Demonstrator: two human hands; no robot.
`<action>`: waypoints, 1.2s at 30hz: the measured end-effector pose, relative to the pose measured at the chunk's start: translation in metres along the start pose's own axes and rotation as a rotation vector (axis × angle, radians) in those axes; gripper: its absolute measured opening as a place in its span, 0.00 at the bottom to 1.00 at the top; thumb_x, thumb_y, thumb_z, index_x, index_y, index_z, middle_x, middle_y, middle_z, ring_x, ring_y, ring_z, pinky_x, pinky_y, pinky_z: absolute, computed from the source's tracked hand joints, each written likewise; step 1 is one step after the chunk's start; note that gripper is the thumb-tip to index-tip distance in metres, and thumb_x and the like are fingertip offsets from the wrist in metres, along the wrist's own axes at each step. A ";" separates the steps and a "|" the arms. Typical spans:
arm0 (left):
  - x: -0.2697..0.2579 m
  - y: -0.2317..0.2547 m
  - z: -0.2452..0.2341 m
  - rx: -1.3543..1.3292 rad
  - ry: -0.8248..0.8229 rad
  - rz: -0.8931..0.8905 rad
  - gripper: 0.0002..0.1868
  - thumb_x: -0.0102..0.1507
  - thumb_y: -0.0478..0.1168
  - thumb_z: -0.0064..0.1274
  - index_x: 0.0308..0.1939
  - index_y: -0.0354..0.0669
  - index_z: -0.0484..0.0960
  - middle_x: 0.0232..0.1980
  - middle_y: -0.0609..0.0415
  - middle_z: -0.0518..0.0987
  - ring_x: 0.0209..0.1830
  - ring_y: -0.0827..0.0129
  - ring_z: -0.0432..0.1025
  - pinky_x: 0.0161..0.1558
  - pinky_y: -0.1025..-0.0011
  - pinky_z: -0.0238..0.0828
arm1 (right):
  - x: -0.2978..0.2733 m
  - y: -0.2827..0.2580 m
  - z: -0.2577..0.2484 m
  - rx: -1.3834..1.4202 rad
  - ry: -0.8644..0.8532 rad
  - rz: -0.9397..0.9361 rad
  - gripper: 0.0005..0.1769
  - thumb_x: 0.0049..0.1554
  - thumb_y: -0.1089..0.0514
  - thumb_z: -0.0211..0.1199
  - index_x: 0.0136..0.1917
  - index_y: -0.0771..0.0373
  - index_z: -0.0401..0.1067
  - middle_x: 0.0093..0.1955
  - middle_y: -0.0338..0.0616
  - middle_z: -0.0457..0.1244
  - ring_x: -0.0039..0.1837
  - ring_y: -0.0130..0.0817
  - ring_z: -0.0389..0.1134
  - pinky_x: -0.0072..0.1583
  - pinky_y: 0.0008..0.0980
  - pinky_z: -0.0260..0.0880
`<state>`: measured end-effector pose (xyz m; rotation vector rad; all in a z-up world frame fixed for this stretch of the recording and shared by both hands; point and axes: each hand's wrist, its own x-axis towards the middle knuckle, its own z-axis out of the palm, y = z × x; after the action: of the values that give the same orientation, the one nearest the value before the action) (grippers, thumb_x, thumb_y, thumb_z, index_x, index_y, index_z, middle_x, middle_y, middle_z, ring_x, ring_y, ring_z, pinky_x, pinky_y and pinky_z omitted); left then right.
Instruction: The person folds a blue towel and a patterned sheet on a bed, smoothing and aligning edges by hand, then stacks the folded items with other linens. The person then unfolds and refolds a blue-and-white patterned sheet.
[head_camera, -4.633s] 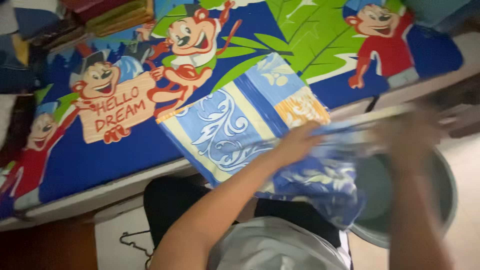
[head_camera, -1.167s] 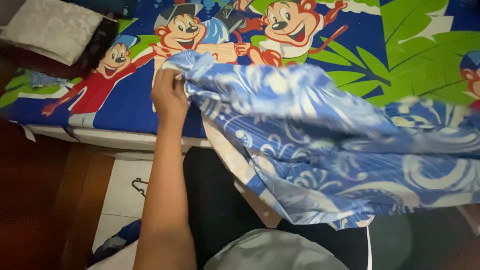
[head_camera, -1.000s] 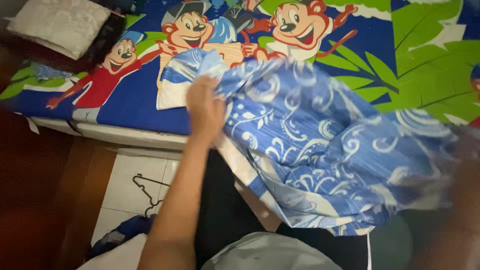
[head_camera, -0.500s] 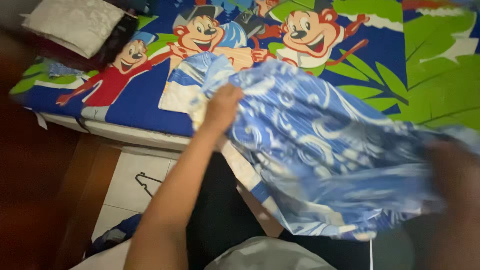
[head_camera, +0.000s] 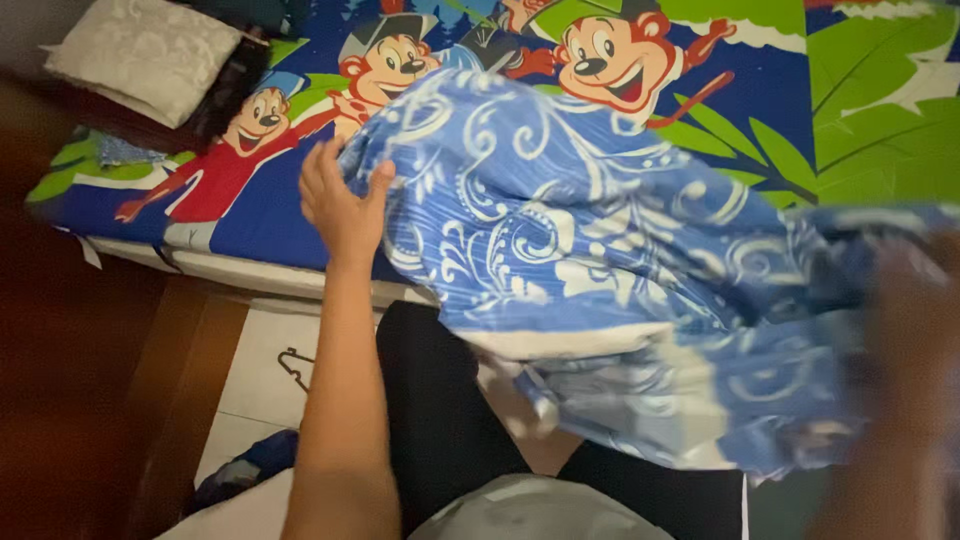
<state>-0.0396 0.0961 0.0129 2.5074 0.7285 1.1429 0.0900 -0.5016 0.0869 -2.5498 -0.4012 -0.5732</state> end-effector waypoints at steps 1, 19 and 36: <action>-0.010 -0.007 0.011 -0.104 -0.042 -0.063 0.43 0.62 0.61 0.69 0.71 0.41 0.70 0.73 0.36 0.69 0.74 0.42 0.61 0.68 0.48 0.54 | 0.003 -0.019 0.023 0.047 0.002 -0.063 0.41 0.51 0.50 0.78 0.73 0.66 0.69 0.71 0.58 0.64 0.72 0.55 0.66 0.75 0.50 0.66; 0.005 0.117 -0.042 -0.165 -0.019 0.217 0.36 0.61 0.44 0.68 0.69 0.35 0.73 0.70 0.38 0.73 0.72 0.42 0.66 0.73 0.48 0.60 | -0.016 -0.124 0.070 0.334 -0.168 -0.240 0.20 0.63 0.56 0.68 0.67 0.62 0.74 0.58 0.56 0.71 0.60 0.51 0.73 0.59 0.44 0.72; 0.111 0.149 0.043 -0.102 -0.033 0.483 0.09 0.76 0.41 0.53 0.50 0.41 0.85 0.35 0.43 0.81 0.35 0.46 0.77 0.35 0.50 0.72 | -0.156 0.153 -0.030 -0.399 -0.416 0.158 0.32 0.50 0.53 0.67 0.68 0.56 0.69 0.69 0.55 0.63 0.63 0.53 0.69 0.60 0.50 0.69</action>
<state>0.1035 0.0319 0.1207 2.6801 0.0438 1.2403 0.0024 -0.6719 -0.0231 -3.0560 -0.2363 -0.0585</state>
